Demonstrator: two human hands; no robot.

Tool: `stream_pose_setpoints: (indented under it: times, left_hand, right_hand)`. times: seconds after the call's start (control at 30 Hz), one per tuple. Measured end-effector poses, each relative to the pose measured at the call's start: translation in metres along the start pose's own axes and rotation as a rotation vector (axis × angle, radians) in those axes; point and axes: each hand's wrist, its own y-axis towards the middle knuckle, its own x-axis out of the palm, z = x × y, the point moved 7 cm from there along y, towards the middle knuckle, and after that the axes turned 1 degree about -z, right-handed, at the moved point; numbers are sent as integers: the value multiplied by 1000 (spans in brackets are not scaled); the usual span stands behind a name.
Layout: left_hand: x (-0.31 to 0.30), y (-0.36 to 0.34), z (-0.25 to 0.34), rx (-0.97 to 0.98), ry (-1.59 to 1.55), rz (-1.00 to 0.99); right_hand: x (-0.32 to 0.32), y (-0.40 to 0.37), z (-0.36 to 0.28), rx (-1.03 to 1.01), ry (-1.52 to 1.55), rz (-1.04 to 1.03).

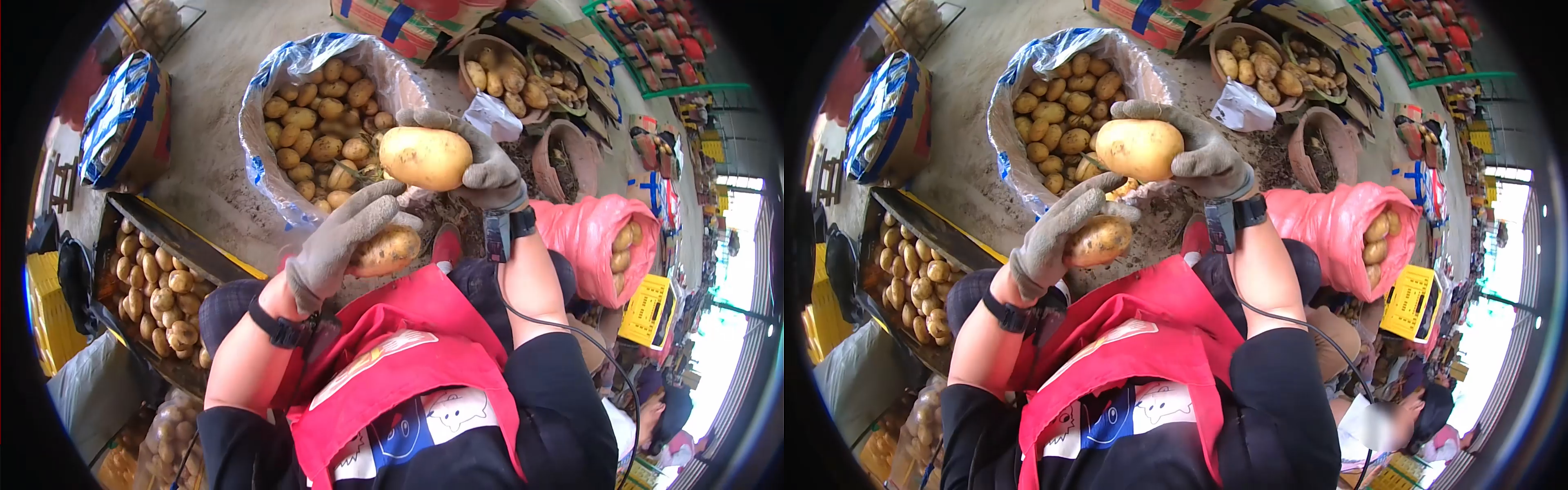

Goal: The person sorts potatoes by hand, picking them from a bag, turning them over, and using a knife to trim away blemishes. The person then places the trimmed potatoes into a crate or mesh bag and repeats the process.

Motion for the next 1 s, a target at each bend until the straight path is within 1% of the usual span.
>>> stream_pose_setpoints:
  times: [0.03,0.07,0.1,0.13,0.17,0.2,0.23,0.27,0.3,0.33,0.37,0.4,0.43,0.47,0.5,0.53,0.57,0.6,0.63,0.67,0.7,0.73,0.8,0.87,0.9,0.93,0.97,1.0]
  left_hand:
    - [4,2,-11,-34,-65,-115]
    - [7,5,-15,-39,-54,-128]
    - [17,7,-15,-3,14,-227]
    - [28,4,-19,33,82,-325]
    - [30,4,-29,28,-132,-264]
    - [33,3,-35,29,-125,-270]
    - [28,5,-36,79,-124,-172]
    - [22,9,-37,128,-123,-75]
    - [13,13,-35,172,-26,-54]
    - [8,13,-39,168,-20,-60]
    - [5,11,-42,163,111,-89]
    - [6,9,-45,154,240,-120]
    - [6,8,-49,116,312,-146]
    - [9,5,-51,108,314,-150]
    - [10,3,-58,29,385,-153]
    - [9,-1,-65,-53,454,-152]
    - [8,-1,-70,-87,496,-176]
    - [6,-1,-76,-100,489,-168]
    - [1,0,-79,-77,448,-135]
    - [-2,2,-80,-50,410,-103]
    - [-6,4,-80,-66,407,-44]
    - [-9,7,-82,-73,406,-42]
    - [-19,12,-90,-104,433,43]
    - [-28,17,-100,-119,426,55]
    - [-40,23,-108,-112,613,88]
    - [-52,26,-115,-104,800,121]
    - [-44,24,-110,-77,716,69]
    - [-41,21,-106,-80,714,71]
  right_hand:
    - [10,-22,-9,-8,-43,19]
    - [19,-40,-15,-14,-86,37]
    - [29,-51,-18,-79,-49,-10]
    - [38,-62,-21,-92,-55,-5]
    - [41,-73,-21,-60,-155,110]
    - [42,-84,-20,-25,-252,225]
    - [44,-94,-22,-57,-435,273]
    - [49,-103,-18,-65,-437,275]
    - [50,-112,-12,-44,-478,359]
    - [46,-121,-5,-22,-518,446]
    - [43,-125,3,-41,-674,465]
    - [40,-130,13,-45,-669,476]
    - [37,-136,27,-39,-547,483]
    - [34,-139,38,-32,-425,484]
    - [35,-141,47,-27,-361,438]
    - [32,-142,55,-22,-353,437]
    - [31,-143,67,22,-289,456]
    - [31,-145,78,67,-222,476]
    - [26,-150,80,92,-332,568]
    - [21,-150,84,99,-322,569]
    - [14,-150,74,44,-680,624]
    - [13,-150,65,-14,-1041,669]
    - [32,-137,53,-42,-1048,706]
    - [53,-126,47,-98,-1122,729]
    - [59,-118,45,-143,-1335,670]
    - [58,-113,47,-140,-1334,671]
    - [58,-109,48,-118,-1461,685]
    - [59,-106,50,-94,-1587,696]
